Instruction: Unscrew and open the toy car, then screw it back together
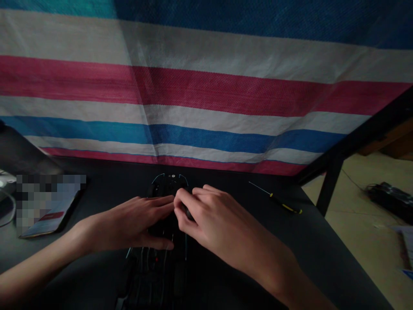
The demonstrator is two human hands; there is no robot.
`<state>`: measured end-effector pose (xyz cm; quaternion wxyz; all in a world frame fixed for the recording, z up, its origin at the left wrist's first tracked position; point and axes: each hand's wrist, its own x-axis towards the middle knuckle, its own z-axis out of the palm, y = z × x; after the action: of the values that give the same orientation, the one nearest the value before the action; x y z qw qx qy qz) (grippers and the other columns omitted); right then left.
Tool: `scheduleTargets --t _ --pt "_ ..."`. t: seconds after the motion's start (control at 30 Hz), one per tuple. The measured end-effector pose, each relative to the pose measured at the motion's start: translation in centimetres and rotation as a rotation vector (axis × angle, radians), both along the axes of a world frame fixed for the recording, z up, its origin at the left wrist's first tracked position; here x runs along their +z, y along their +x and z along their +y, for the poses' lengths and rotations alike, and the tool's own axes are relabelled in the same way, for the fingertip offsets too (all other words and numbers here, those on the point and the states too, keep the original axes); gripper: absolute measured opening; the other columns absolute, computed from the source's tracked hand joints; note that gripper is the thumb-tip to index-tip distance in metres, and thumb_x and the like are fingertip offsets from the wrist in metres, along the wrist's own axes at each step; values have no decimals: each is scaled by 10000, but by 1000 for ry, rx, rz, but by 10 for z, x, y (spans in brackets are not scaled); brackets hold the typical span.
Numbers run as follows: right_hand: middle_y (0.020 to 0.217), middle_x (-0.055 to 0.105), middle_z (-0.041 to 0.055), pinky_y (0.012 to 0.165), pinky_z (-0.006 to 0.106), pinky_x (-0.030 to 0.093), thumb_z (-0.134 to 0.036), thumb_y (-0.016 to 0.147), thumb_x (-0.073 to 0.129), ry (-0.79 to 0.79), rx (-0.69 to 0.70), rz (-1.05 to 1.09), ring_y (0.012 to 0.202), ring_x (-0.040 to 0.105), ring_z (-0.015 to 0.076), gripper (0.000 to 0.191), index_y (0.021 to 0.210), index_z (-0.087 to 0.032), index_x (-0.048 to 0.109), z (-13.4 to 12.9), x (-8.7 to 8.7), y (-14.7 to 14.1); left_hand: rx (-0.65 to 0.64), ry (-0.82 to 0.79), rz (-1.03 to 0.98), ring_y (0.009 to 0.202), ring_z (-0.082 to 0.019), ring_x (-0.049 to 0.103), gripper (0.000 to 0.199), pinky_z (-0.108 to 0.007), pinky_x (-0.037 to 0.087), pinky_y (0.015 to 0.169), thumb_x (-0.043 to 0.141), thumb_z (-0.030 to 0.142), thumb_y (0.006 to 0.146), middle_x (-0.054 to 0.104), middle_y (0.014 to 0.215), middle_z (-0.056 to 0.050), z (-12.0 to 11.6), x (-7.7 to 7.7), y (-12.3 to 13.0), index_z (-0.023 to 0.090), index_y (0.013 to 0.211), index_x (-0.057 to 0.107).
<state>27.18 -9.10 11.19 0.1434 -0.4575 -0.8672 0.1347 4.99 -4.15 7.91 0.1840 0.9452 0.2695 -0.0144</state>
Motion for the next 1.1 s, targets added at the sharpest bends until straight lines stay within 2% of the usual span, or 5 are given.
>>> scheduleTargets --t 0.17,0.33,0.53,1.0,1.1 --pt "1014 667 9 920 397 487 -102 864 590 37 47 29 1000 620 206 221 1038 -239 594 -2 2 -1 8 -2 -15 1145 -308 684 671 -364 545 879 624 614 898 612 1381 -122 0 0 0 239 1436 485" --pt "915 673 4 797 406 493 -261 1005 512 43 -43 -45 852 641 204 101 1039 -246 605 3 0 1 0 12 -11 1140 -308 688 641 -371 546 884 625 613 898 610 1396 -108 -1 0 0 223 1393 506" --pt "1031 668 10 865 375 495 -149 908 596 33 -27 11 983 633 202 211 1096 -244 588 1 1 5 0 6 -18 1142 -305 690 663 -382 550 890 622 611 901 606 1400 -105 -1 1 1 237 1427 471" --pt "842 657 -32 702 351 484 -270 1014 498 -2 -53 -55 745 649 175 105 1063 -286 589 -3 1 8 6 -19 -20 1101 -294 707 644 -358 551 859 623 608 901 631 1356 -102 -1 3 2 231 1409 502" --pt "957 670 -13 782 358 504 -213 975 541 -10 -8 -30 860 655 180 126 1077 -276 578 -3 1 8 11 -14 -12 1147 -300 686 660 -362 545 889 620 616 899 612 1383 -103 0 2 2 236 1423 487"
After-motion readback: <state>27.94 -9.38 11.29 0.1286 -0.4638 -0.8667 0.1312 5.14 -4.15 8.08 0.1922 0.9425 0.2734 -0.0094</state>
